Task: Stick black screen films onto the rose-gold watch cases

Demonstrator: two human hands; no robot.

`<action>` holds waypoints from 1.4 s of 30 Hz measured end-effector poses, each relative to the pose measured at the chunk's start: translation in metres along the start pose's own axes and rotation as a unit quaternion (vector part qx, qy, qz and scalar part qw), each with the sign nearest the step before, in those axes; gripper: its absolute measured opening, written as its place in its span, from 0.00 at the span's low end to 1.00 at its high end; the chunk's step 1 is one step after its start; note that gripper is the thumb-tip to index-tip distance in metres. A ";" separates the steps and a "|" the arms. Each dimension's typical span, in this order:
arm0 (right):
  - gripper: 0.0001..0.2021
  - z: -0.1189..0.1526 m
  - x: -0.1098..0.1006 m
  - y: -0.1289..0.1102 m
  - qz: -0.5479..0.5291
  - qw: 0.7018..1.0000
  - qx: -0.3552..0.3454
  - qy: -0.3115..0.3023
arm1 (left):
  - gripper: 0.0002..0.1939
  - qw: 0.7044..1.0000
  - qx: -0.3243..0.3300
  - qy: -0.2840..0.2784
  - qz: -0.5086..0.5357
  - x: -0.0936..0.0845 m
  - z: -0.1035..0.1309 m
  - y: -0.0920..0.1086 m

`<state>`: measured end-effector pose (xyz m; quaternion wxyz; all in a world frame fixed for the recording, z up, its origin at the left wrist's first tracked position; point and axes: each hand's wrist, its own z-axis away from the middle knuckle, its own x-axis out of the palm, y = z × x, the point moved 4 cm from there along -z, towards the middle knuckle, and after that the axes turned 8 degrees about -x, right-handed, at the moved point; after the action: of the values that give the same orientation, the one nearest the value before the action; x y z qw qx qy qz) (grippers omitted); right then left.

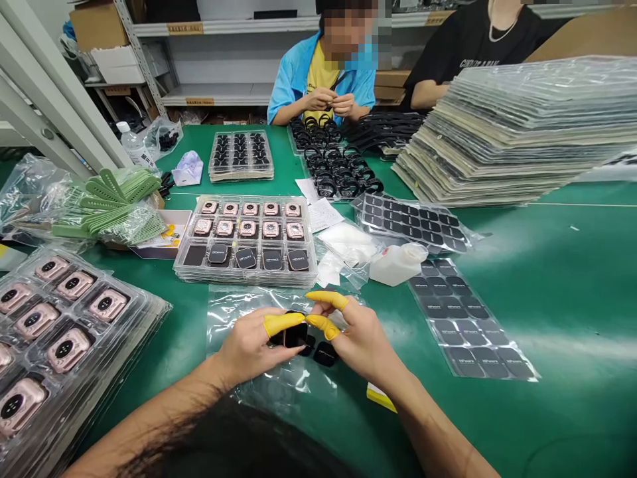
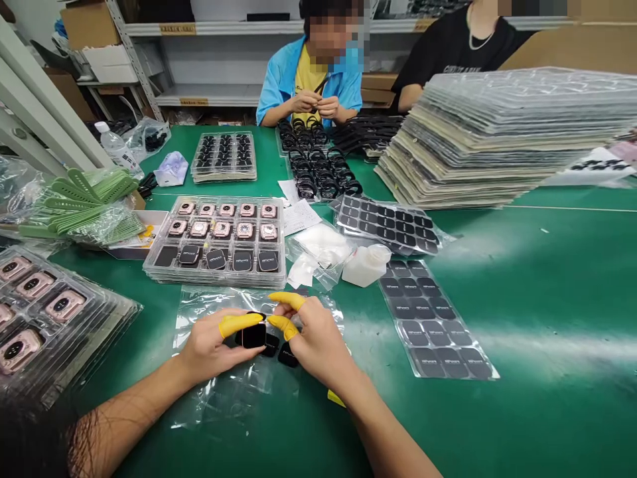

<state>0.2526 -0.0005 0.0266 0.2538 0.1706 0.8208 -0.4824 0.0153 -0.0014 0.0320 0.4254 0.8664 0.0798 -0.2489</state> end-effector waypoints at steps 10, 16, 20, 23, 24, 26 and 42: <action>0.21 -0.005 -0.005 -0.017 -0.025 0.996 -0.079 -0.038 | 0.24 0.995 0.074 -0.032 -0.065 0.004 0.009 0.012; 0.16 -0.001 0.003 -0.007 -0.046 0.999 0.021 -0.010 | 0.22 0.994 0.077 -0.047 -0.055 0.002 0.010 0.010; 0.14 0.001 0.001 -0.002 0.014 0.999 0.030 0.030 | 0.22 0.989 0.092 -0.091 -0.065 0.004 0.012 0.010; 0.09 -0.001 0.000 -0.004 -0.017 0.997 0.068 0.012 | 0.24 0.987 0.121 -0.086 -0.063 0.004 0.010 0.014; 0.08 -0.002 0.000 -0.005 -0.042 0.995 0.087 0.005 | 0.25 0.986 0.137 -0.076 -0.059 0.003 0.009 0.016; 0.08 -0.003 0.000 -0.010 -0.078 0.991 0.110 0.008 | 0.25 0.985 0.151 -0.058 -0.055 0.004 0.009 0.019; 0.14 0.003 0.015 -0.010 0.121 0.988 -0.030 0.092 | 0.31 0.948 -0.270 -0.145 0.088 0.001 -0.008 0.011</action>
<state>0.2355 -0.0070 0.0237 0.2389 0.3050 0.8279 -0.4056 0.0230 -0.0017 0.0430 0.6707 0.6772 0.0051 -0.3026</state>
